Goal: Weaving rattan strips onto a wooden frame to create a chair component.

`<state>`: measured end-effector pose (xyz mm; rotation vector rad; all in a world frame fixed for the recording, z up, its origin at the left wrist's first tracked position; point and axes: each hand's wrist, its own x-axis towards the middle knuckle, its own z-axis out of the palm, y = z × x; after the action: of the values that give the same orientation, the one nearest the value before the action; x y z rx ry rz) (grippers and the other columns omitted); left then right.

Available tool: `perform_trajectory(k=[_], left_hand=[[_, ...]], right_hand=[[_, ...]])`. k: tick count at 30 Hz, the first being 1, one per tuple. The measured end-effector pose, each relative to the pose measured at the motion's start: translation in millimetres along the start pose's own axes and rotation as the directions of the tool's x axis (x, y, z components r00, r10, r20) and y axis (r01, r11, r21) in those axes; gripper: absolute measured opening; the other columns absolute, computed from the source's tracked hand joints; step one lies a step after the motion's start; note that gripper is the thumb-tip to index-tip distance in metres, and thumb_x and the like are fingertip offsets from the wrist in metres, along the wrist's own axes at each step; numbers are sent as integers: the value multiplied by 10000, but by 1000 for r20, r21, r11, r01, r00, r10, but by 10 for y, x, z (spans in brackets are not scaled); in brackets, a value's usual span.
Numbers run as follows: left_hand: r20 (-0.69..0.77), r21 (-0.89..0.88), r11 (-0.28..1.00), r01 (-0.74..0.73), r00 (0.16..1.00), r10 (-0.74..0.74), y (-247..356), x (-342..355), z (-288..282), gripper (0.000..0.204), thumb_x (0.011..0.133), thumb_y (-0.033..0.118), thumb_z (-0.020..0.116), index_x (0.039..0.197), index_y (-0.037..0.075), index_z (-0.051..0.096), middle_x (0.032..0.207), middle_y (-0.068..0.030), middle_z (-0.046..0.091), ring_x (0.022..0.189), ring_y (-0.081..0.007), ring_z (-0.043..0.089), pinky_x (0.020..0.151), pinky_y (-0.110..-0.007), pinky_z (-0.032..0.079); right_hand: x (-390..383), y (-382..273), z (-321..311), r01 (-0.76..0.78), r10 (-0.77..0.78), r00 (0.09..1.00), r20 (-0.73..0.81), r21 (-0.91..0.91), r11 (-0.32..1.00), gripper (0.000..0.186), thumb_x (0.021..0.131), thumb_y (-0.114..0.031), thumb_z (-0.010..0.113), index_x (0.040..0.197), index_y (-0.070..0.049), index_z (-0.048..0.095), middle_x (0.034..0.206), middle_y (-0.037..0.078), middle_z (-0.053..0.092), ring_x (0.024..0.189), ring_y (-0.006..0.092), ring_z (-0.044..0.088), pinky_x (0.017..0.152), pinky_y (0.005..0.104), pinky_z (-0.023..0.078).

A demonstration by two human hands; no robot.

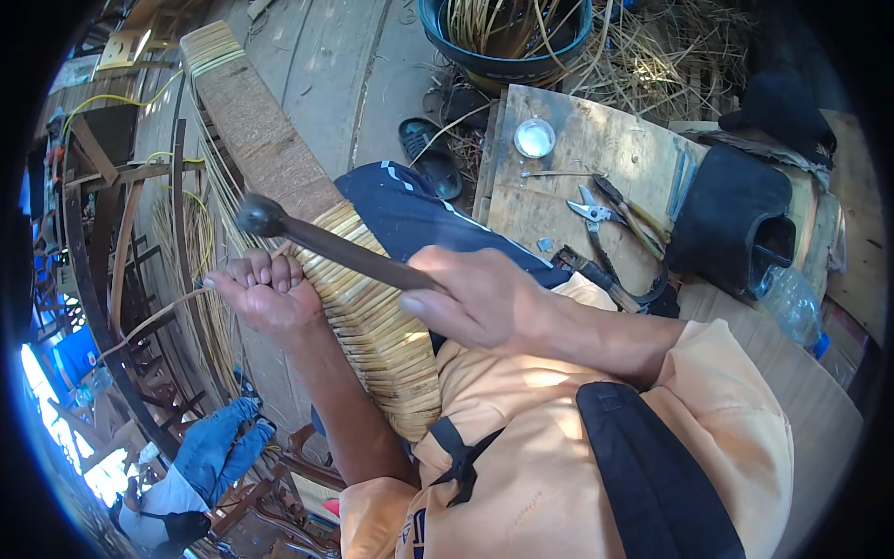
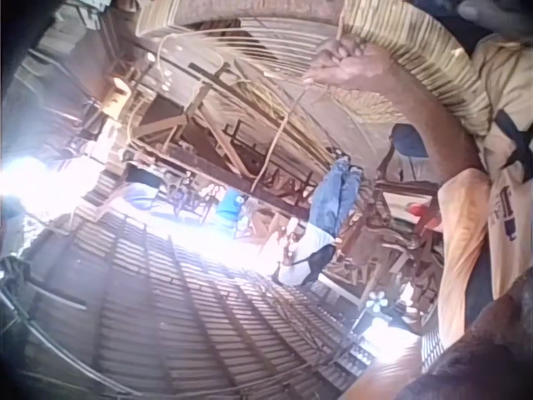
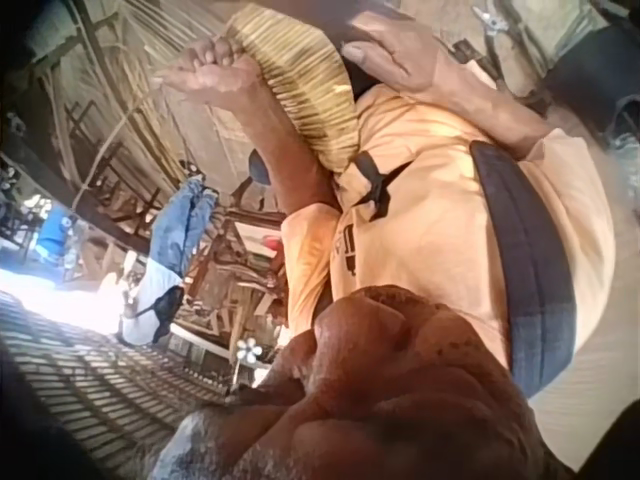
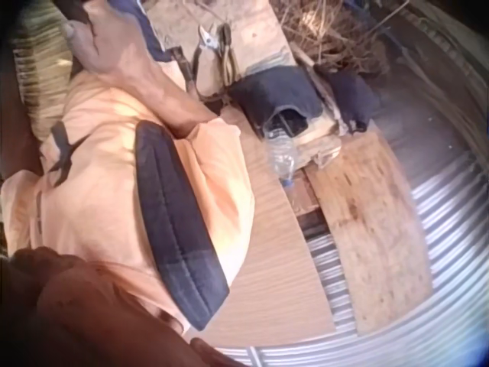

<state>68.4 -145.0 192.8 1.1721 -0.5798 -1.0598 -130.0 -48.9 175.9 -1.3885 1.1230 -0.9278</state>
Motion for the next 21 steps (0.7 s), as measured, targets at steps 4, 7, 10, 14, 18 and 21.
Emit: perform_trajectory(k=[4, 7, 10, 14, 18, 21], left_hand=[[-17, 0, 1000, 10, 1000, -10, -18, 6, 75, 495, 926, 529, 426, 634, 150, 301, 540, 19, 318, 395, -71, 235, 353, -199, 213], [-31, 25, 1000, 9, 999, -8, 46, -31, 3, 497, 924, 534, 426, 635, 152, 298, 538, 19, 315, 395, -72, 235, 354, -197, 212], [-19, 30, 1000, 3, 1000, -2, 38, -18, -1, 500, 919, 541, 428, 635, 153, 294, 538, 19, 316, 394, -71, 240, 353, -193, 212], [-23, 18, 1000, -3, 1000, 4, -6, 28, 7, 501, 917, 544, 430, 638, 150, 296, 539, 16, 322, 391, -72, 249, 353, -189, 215], [-3, 30, 1000, -8, 1000, 8, -4, 11, 30, 500, 919, 542, 428, 645, 142, 306, 544, 13, 326, 387, -74, 249, 355, -198, 224], [4, 18, 1000, -4, 1000, 4, 15, 8, -28, 494, 925, 534, 420, 643, 145, 306, 548, 13, 329, 390, -74, 247, 359, -201, 222]], right_hand=[[122, 254, 62, -254, 255, 966, 38, -7, 967, 340, 928, -358, 495, 886, -20, 504, 625, 88, 486, 570, 228, 503, 532, 358, 402], [-24, 15, -75, -164, 181, 981, -70, 198, 966, 373, 944, -366, 449, 904, -4, 529, 619, 44, 462, 538, 123, 463, 502, 296, 392], [-87, -30, -106, 249, -212, 955, -208, 169, 954, 345, 944, -311, 445, 906, 19, 539, 625, 37, 486, 517, 135, 487, 497, 282, 413], [214, 250, 177, -201, 214, 969, 126, -113, 973, 329, 942, -330, 463, 887, -13, 531, 673, 160, 523, 610, 311, 548, 593, 384, 438], [102, 216, 64, -105, 106, 994, 3, -31, 994, 318, 948, -320, 456, 884, -20, 537, 662, 113, 510, 602, 207, 525, 574, 332, 427], [-4, 70, 52, -38, 45, 998, -50, 132, 991, 298, 951, -297, 457, 869, -19, 529, 665, 119, 506, 586, 229, 515, 557, 342, 414]])
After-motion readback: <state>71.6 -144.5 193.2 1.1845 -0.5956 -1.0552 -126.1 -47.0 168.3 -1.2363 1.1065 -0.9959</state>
